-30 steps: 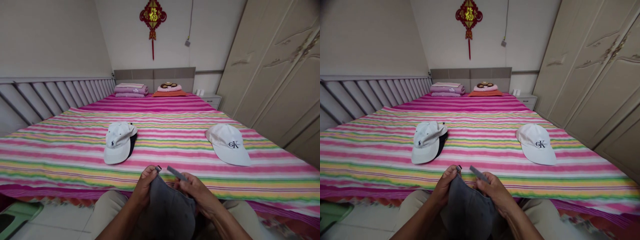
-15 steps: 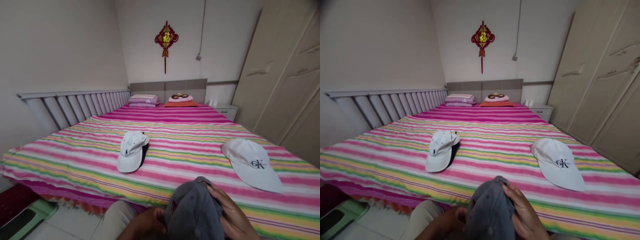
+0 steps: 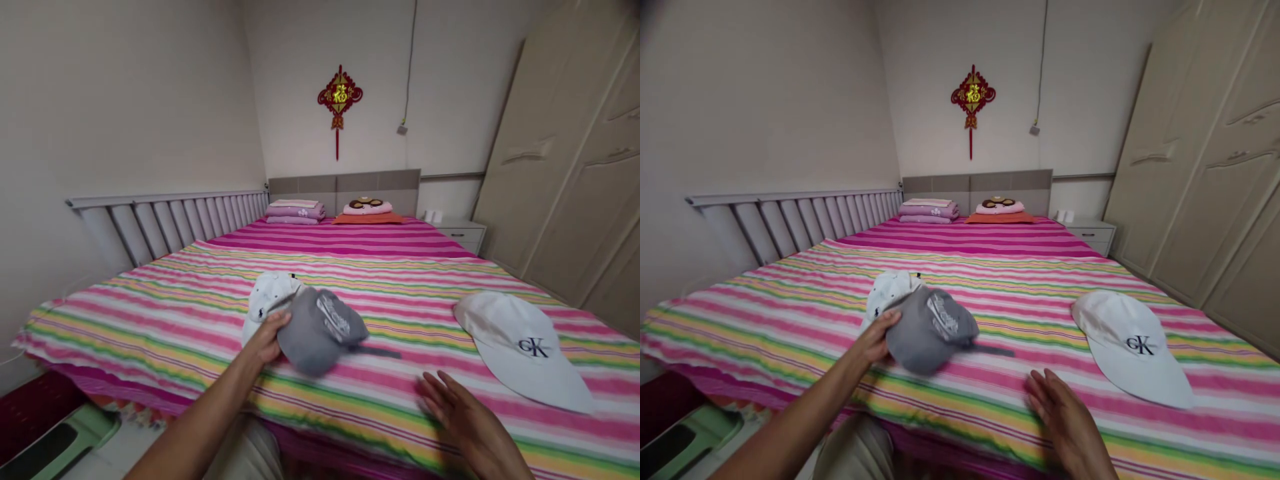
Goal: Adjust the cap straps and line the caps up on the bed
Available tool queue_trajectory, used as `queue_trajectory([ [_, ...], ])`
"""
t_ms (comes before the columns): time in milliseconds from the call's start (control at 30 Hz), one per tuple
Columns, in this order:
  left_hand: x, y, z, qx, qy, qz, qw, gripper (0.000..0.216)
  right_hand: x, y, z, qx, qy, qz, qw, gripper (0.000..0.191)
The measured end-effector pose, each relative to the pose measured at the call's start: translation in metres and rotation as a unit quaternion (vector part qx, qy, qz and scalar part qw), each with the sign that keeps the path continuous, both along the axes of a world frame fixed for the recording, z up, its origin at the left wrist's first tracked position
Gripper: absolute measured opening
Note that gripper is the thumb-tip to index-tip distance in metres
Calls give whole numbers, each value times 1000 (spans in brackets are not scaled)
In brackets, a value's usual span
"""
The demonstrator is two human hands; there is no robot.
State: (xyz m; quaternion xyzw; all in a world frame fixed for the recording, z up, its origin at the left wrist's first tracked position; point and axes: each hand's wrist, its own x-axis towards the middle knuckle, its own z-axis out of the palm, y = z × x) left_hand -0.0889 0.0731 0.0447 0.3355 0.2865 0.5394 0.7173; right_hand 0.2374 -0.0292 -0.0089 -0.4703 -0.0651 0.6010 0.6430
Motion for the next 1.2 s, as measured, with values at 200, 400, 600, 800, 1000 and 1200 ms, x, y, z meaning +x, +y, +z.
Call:
queue_trajectory([
  [200,-43,55,80,20,-58,165,984,29,-3,-11,-31,-19,21,44,999,35],
  [400,-87,50,33,-91,-40,253,962,34,5,-22,-63,-51,9,45,998,44],
  [600,-93,37,-18,-125,-42,261,956,31,3,-16,-61,-67,11,39,997,49],
  [800,-87,27,-41,-75,-62,293,951,30,6,-17,-63,-71,20,47,996,45],
  [1000,-97,23,-61,-98,-2,300,949,25,8,-17,-59,-62,24,50,997,36],
  [1200,-106,21,-63,-95,80,327,937,18,6,-17,-56,-59,29,50,997,34],
])
